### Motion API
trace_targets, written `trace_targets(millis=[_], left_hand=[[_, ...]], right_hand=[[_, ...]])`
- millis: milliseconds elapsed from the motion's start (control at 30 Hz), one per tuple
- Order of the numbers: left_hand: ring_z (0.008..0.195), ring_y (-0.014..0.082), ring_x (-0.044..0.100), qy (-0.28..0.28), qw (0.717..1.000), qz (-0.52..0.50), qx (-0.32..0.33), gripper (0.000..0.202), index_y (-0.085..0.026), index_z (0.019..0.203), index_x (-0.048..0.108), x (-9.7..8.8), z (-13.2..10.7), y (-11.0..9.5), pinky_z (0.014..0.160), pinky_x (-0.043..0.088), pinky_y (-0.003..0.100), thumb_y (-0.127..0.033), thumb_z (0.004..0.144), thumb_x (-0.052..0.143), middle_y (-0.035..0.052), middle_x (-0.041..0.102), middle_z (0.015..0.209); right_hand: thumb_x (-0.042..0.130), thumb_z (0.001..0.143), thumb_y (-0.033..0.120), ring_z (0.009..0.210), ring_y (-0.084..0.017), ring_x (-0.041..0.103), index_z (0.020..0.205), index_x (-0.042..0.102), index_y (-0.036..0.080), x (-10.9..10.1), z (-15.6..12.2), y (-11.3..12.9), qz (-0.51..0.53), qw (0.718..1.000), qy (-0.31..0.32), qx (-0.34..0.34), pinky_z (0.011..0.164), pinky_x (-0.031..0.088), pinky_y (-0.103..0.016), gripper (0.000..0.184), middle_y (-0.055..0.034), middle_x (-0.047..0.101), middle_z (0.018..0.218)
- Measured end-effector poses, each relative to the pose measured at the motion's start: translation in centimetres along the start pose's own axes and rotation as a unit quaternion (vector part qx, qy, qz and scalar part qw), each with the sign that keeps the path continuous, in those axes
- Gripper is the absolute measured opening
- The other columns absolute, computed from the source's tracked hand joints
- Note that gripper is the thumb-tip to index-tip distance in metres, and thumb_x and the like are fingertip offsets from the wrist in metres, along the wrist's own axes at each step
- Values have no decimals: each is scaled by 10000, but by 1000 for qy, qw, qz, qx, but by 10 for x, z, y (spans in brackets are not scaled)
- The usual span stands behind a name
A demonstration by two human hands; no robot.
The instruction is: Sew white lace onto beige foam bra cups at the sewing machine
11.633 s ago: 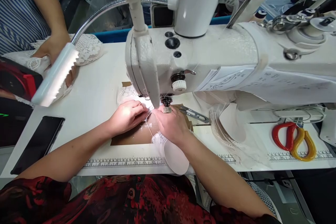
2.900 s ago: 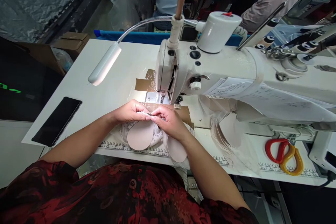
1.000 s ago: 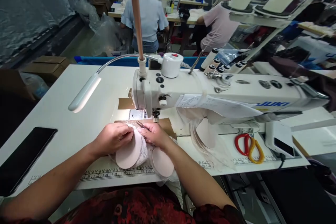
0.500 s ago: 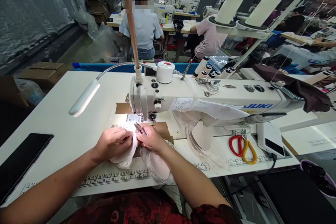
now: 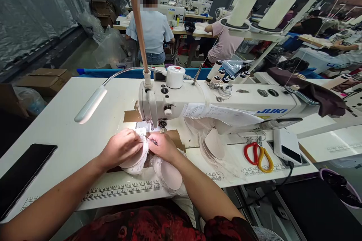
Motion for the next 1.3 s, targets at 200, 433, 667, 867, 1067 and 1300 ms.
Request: trace_targets(millis=[200,433,667,867,1067,1300], left_hand=[[1190,320,474,115,993,-13,9,385,-171,1038,596,5,2,14,972,421,447,-452,778,641,147,514,1278],[917,200,565,134,987,-66,59,36,-180,814,552,0,1,11,834,450,322,-195,811,519,63,630,942],[676,158,550,148,989,-5,-22,104,-191,856,555,-12,-2,16,578,365,251,-246,826,472,11,621,777],[687,179,552,268,960,55,-65,73,-189,728,479,-31,-4,2,568,329,265,-163,782,437,26,594,766],[747,193,558,285,951,86,-88,65,-191,767,493,-60,-25,-3,574,327,264,-139,745,462,34,589,840],[907,225,574,60,955,233,-172,88,-202,820,501,-132,-27,38,680,401,297,-173,738,488,34,636,1009]], right_hand=[[576,800,401,736,-187,563,927,659,224,-40,-21,14,-94,993,13,67,640,366,-278,233,-35,663,811],[645,734,322,707,-183,561,889,647,223,-49,-73,9,-221,964,78,128,593,308,-262,184,-21,666,797],[611,769,359,774,-202,575,1109,578,215,-36,-89,-3,-212,965,-28,154,632,340,-275,371,-40,651,859],[517,824,339,628,-165,511,702,492,211,-37,-94,-9,-249,956,-14,154,569,311,-272,178,3,555,662],[417,914,361,708,-186,600,865,531,214,-27,-86,-3,-130,988,-36,74,620,432,-295,192,-10,646,748],[383,931,225,1243,-219,502,1278,506,218,13,-32,51,-94,968,-55,-224,1017,429,-400,368,-86,569,1316]])
Point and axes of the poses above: each hand's wrist, its own z-axis towards the middle knuckle, its own x-axis out of the palm, y = z × x, the point moved 1 cm from there along z, towards the middle knuckle
